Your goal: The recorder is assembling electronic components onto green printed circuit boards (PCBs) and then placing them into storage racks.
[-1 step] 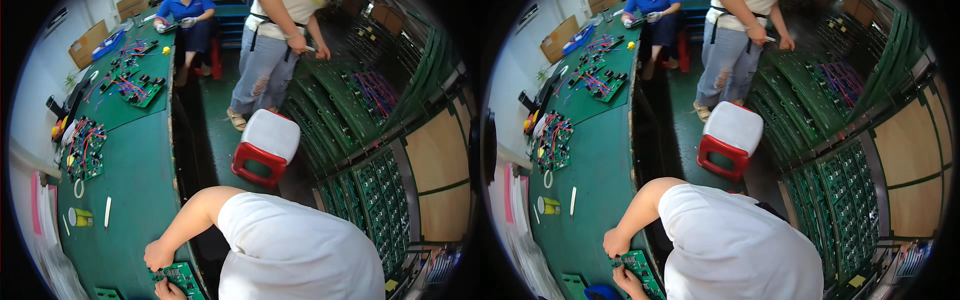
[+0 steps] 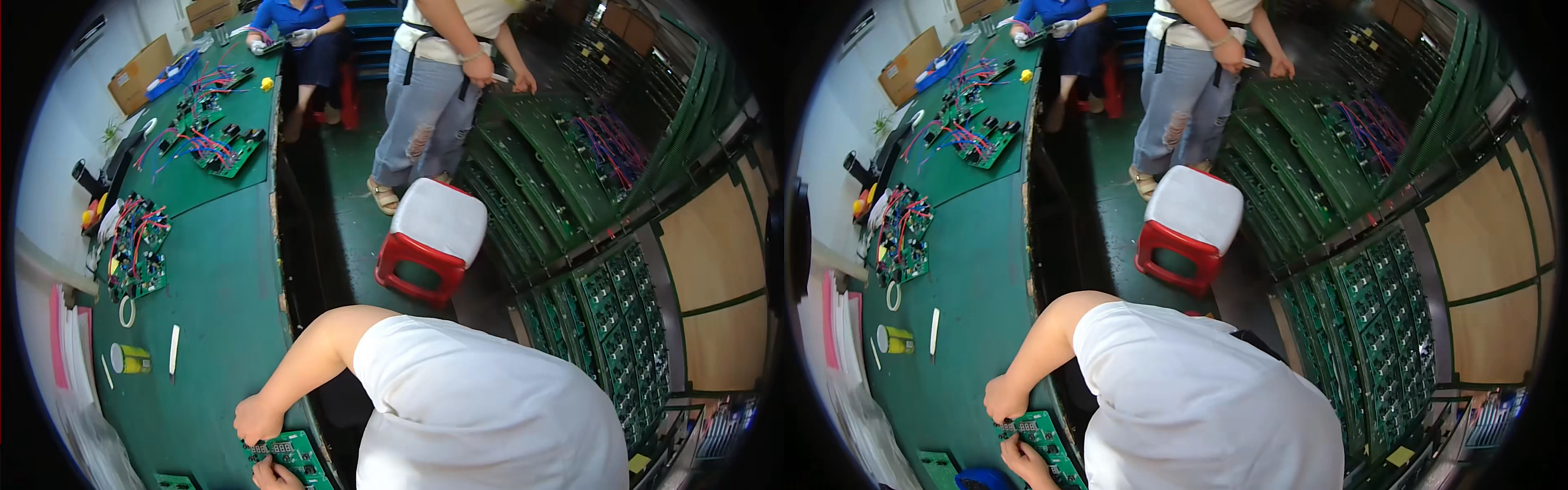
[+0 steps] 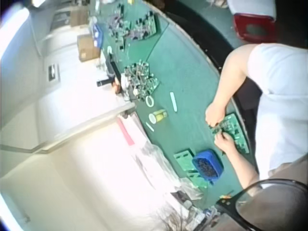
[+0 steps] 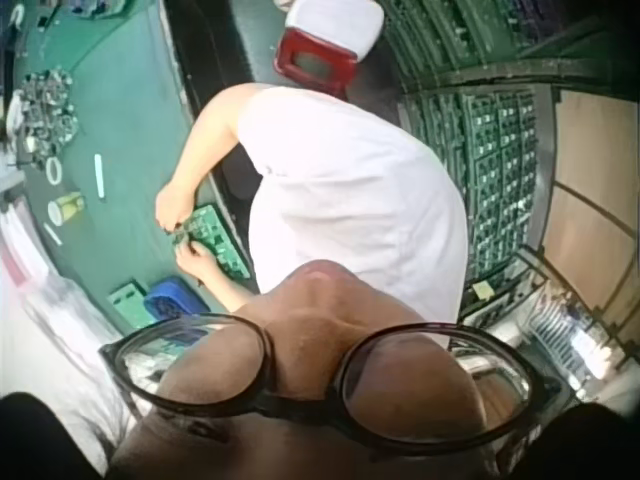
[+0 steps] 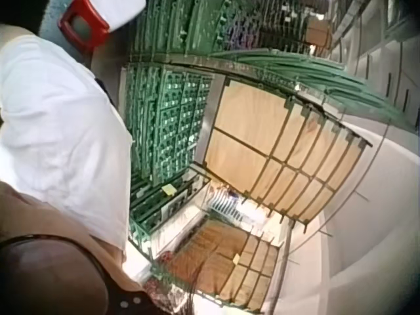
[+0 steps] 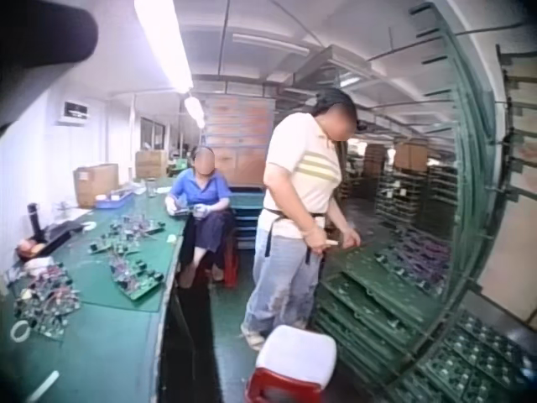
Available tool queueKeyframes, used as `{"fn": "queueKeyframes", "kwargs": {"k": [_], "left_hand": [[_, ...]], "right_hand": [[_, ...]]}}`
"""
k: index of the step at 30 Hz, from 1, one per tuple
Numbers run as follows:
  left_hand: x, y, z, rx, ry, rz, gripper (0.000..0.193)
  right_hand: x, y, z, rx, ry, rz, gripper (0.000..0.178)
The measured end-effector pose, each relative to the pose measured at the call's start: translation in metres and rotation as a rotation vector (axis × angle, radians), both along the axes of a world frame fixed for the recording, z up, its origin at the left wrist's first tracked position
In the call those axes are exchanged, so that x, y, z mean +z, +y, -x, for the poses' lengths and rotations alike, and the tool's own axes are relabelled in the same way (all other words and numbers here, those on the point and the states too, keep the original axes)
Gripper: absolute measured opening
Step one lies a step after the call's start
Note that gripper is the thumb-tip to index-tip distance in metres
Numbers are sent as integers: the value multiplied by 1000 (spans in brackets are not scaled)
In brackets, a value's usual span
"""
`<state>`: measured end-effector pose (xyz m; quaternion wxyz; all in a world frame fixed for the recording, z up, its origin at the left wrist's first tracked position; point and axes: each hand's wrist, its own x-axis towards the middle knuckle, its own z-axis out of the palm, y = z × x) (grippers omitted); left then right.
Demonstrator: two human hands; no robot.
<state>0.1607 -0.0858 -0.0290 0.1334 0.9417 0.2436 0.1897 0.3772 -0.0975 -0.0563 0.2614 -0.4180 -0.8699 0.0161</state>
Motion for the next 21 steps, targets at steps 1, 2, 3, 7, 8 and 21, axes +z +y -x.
{"fn": "queueKeyframes", "kwargs": {"k": [1,2,3,7,8,21], "left_hand": [[12,-7,-11,-21,3,-42,16],[26,-14,-20,-35,4,-86,17],[26,-14,-21,-38,7,-87,17],[25,-14,-19,-76,22,-25,20],[24,-14,-20,-94,-2,-32,20],[18,-7,-7,-88,38,-72,25]], "right_hand": [[-2,-3,-1,-33,21,30,13],[-3,-5,-3,-59,42,58,13],[-4,-8,-3,-65,53,44,12],[-2,-10,-1,-64,45,8,13],[-1,-9,-2,-62,-1,50,15],[10,-12,7,-105,-134,67,17]]}}
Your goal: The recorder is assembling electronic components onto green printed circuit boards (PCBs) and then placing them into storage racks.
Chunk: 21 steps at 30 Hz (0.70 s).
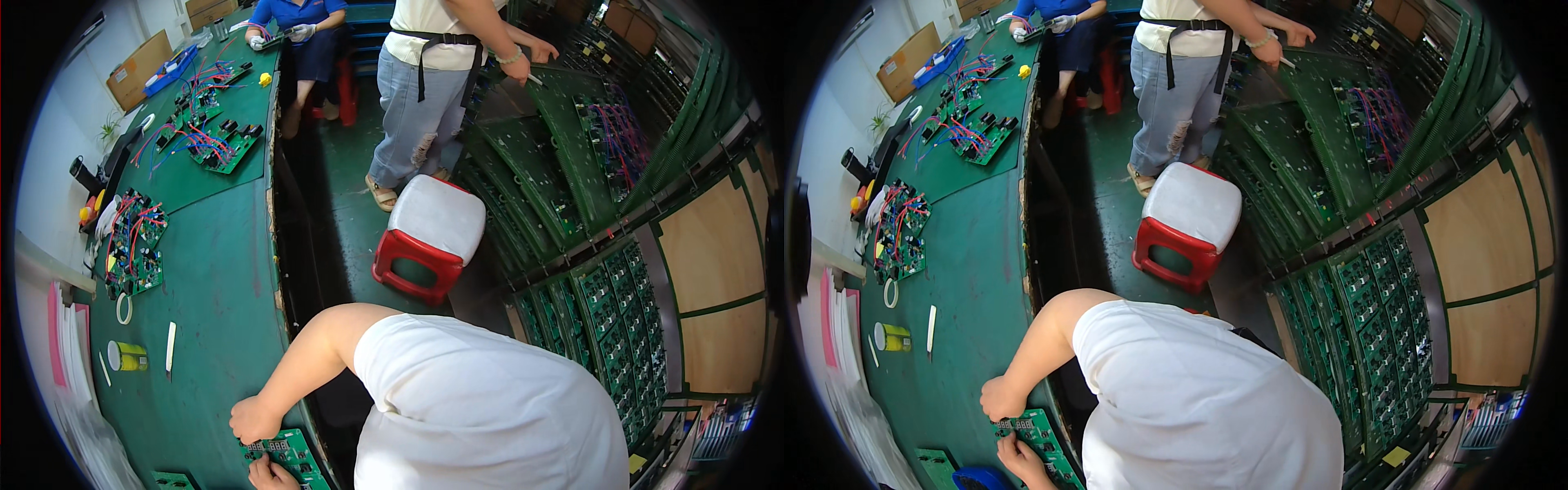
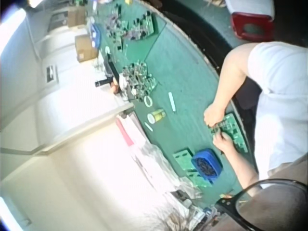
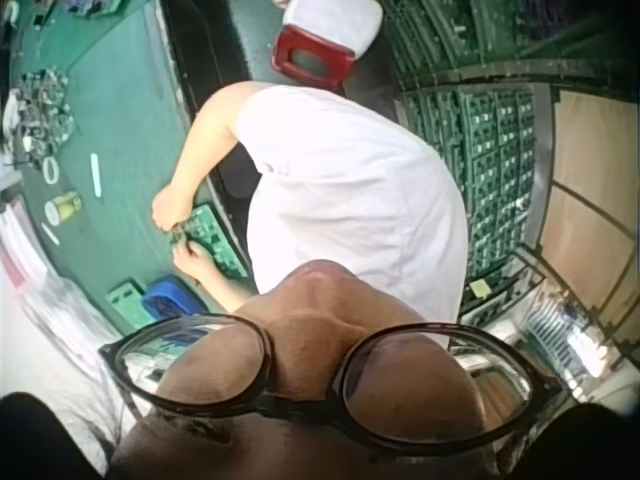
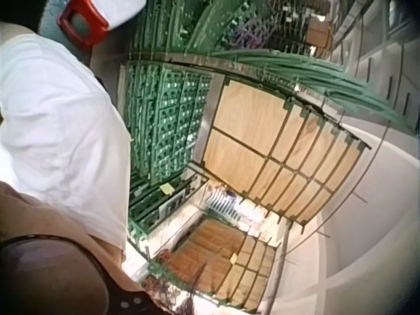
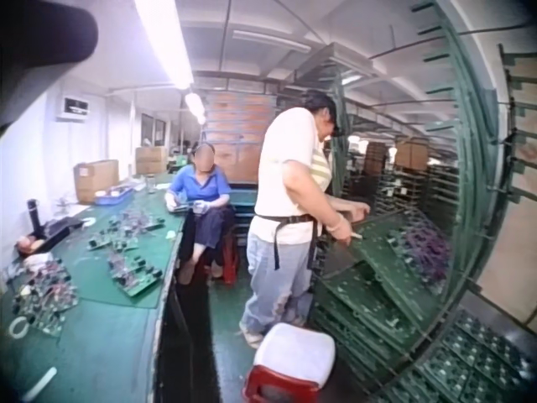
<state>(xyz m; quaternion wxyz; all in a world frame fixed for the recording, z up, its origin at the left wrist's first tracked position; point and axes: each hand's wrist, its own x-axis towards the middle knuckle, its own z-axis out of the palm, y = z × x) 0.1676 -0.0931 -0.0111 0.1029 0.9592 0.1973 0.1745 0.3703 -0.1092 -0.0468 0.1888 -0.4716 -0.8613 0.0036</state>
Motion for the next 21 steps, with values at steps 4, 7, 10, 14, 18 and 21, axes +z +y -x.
{"fn": "queueKeyframes", "kwargs": {"k": [4,7,10,14,18,21], "left_hand": [[-9,1,6,36,49,-13,18],[-8,0,2,18,74,-52,18],[-4,-2,2,34,106,-33,19],[-1,-1,6,55,105,-7,19],[-4,-3,3,53,114,-8,19],[-4,-4,6,59,125,7,20]], "right_hand": [[-1,2,0,-7,49,-3,17],[-4,3,-5,-5,71,16,16],[-5,7,-4,9,159,73,17],[-2,10,-1,8,288,142,19],[-11,5,-4,-15,353,136,16],[-17,6,-2,-14,373,114,16]]}}
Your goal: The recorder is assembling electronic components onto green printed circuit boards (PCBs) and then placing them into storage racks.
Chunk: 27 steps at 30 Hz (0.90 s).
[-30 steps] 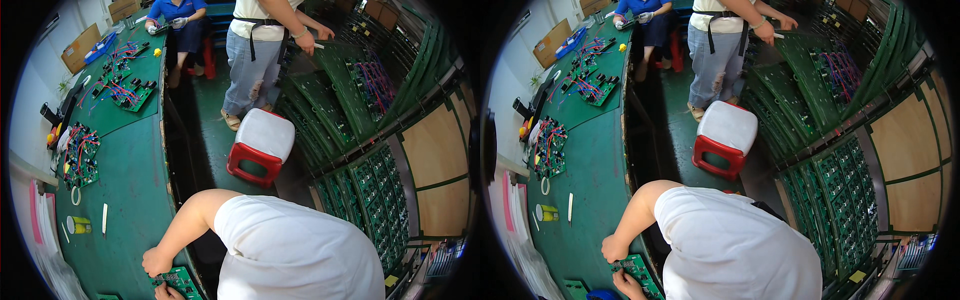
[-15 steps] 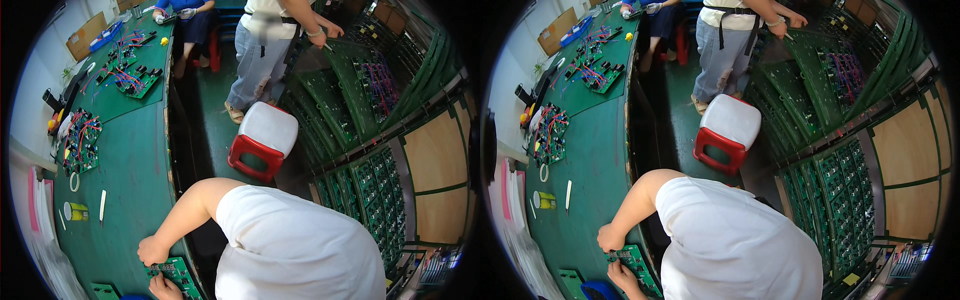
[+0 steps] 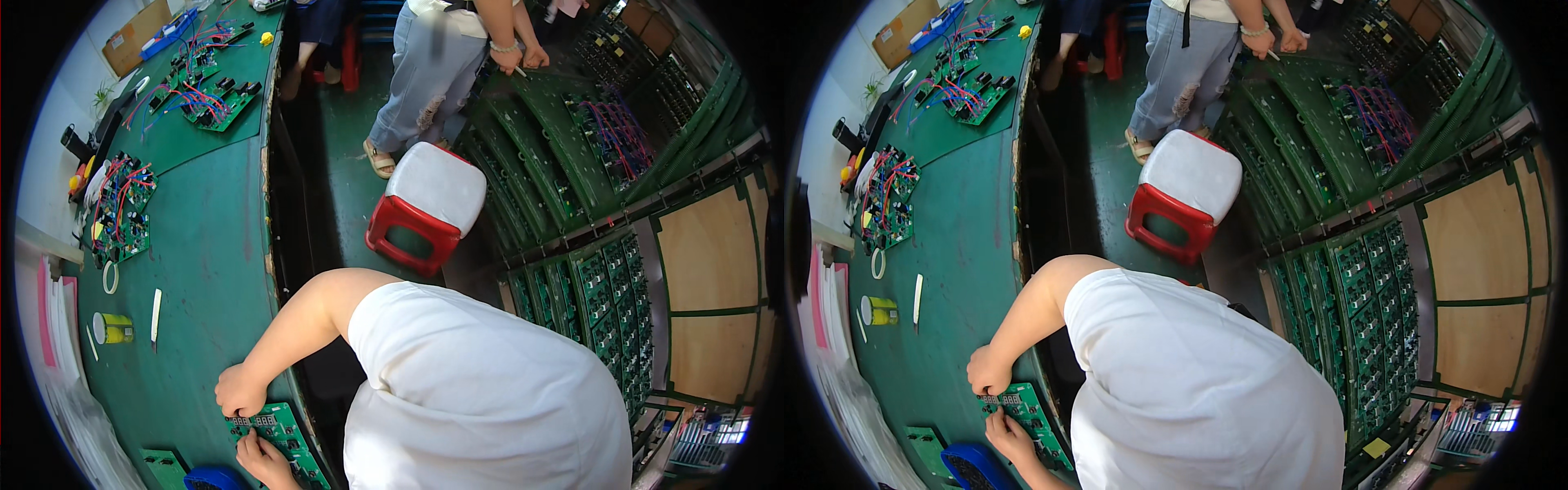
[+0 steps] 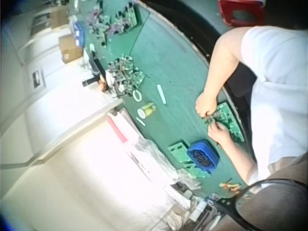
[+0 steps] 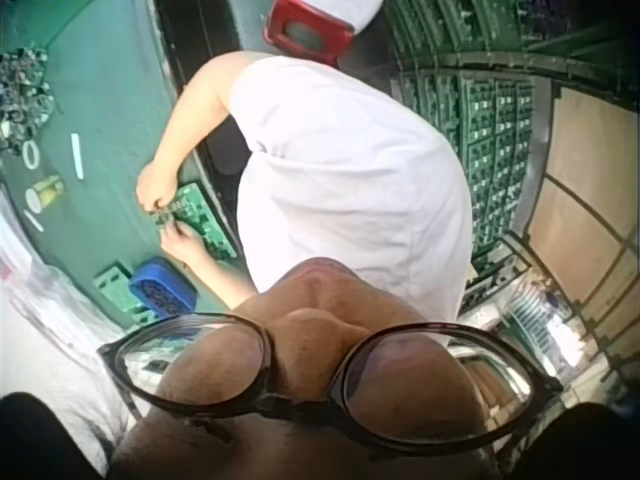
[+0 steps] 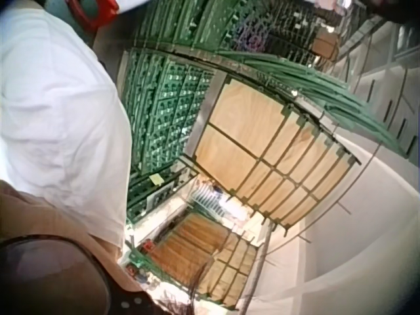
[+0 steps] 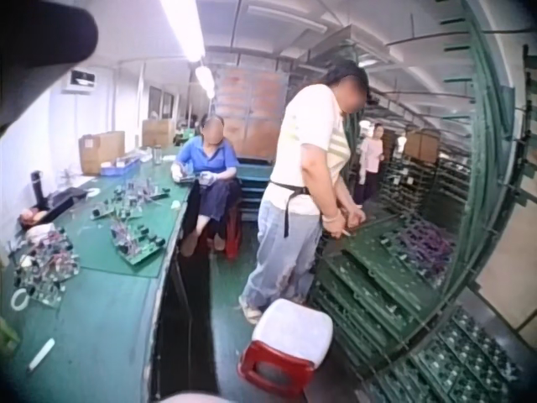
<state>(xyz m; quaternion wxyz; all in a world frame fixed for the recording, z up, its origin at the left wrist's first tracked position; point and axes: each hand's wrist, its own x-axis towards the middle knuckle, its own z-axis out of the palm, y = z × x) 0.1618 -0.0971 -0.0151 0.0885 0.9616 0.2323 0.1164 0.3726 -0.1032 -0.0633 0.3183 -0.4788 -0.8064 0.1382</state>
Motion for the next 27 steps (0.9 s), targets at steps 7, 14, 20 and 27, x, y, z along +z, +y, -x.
{"fn": "queueKeyframes", "kwargs": {"k": [7,14,20,27], "left_hand": [[-3,-3,3,5,-34,78,24],[0,-9,-15,26,-103,110,26],[13,3,10,120,-53,75,22],[48,3,20,147,-261,102,22]], "right_hand": [[-7,-3,0,-6,47,-8,15],[-7,-7,-16,-49,122,-78,14],[13,17,13,82,119,-25,16],[40,16,-6,-28,99,132,12]]}}
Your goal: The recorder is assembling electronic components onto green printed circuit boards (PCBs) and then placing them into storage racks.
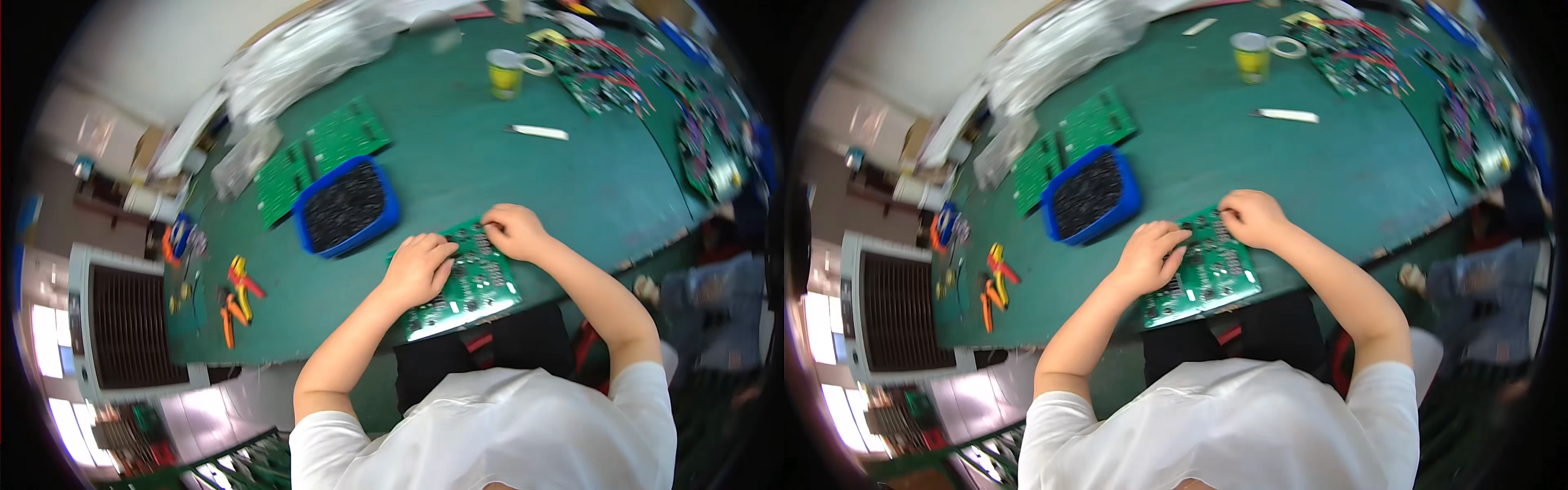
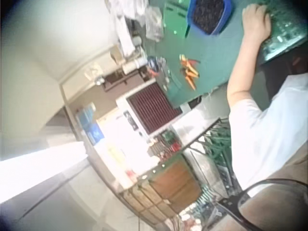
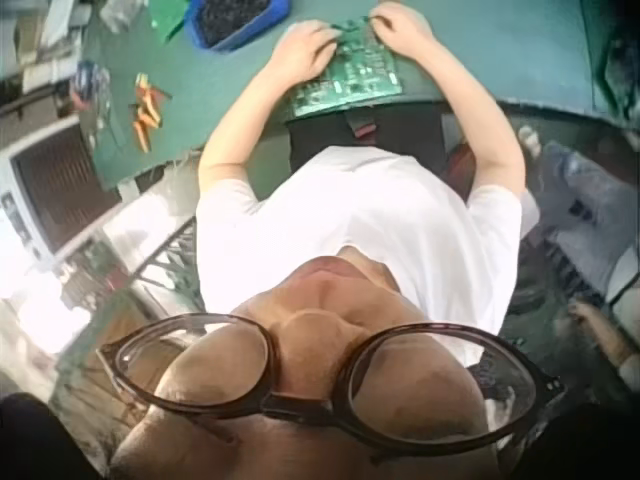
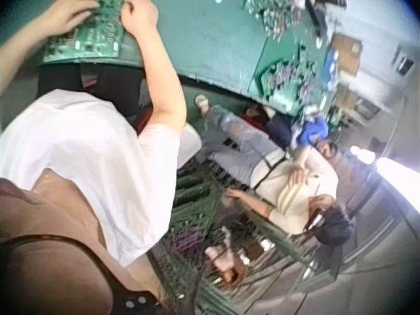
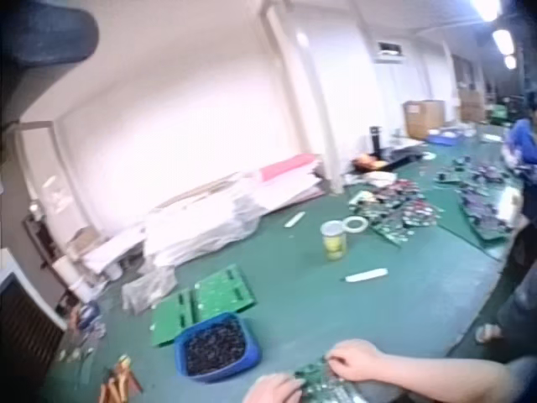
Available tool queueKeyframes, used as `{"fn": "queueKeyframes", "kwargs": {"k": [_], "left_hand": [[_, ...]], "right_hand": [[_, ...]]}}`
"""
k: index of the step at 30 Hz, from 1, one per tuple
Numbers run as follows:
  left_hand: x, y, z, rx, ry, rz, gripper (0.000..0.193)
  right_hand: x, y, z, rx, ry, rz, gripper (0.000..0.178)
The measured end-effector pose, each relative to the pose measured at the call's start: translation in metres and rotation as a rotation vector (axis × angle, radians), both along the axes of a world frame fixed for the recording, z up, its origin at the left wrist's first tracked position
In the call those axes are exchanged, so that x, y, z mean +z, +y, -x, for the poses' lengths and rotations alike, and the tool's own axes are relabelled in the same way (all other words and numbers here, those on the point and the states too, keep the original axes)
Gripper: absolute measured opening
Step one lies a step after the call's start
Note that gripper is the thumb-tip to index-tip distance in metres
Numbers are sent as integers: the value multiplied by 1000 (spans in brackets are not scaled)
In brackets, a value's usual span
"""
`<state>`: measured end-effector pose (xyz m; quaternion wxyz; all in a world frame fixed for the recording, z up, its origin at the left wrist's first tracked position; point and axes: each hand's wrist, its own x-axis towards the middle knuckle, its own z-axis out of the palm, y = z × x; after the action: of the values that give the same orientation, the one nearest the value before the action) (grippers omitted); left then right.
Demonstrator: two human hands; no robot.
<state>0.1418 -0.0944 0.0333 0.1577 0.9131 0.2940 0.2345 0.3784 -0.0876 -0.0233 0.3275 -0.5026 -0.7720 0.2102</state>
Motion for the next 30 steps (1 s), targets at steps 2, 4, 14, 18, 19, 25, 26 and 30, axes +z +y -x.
{"fn": "queueKeyframes", "kwargs": {"k": [2,4,14,18,19,25,26,30], "left_hand": [[5,9,43,178,-23,-94,18],[9,23,76,407,-91,-162,13],[-2,106,131,741,499,260,25],[-5,107,123,675,285,266,23],[-12,113,125,653,238,216,20],[-16,101,132,653,199,188,19],[-17,103,130,640,194,180,19],[-12,98,124,652,156,173,20]], "right_hand": [[10,13,27,42,8,7,11],[22,21,48,53,49,-27,10],[75,98,186,268,-593,-256,16],[58,125,238,219,-974,27,29],[50,133,242,161,-1044,91,33],[60,120,235,242,-887,92,36],[59,120,231,244,-877,85,35],[60,113,231,242,-846,50,29]]}}
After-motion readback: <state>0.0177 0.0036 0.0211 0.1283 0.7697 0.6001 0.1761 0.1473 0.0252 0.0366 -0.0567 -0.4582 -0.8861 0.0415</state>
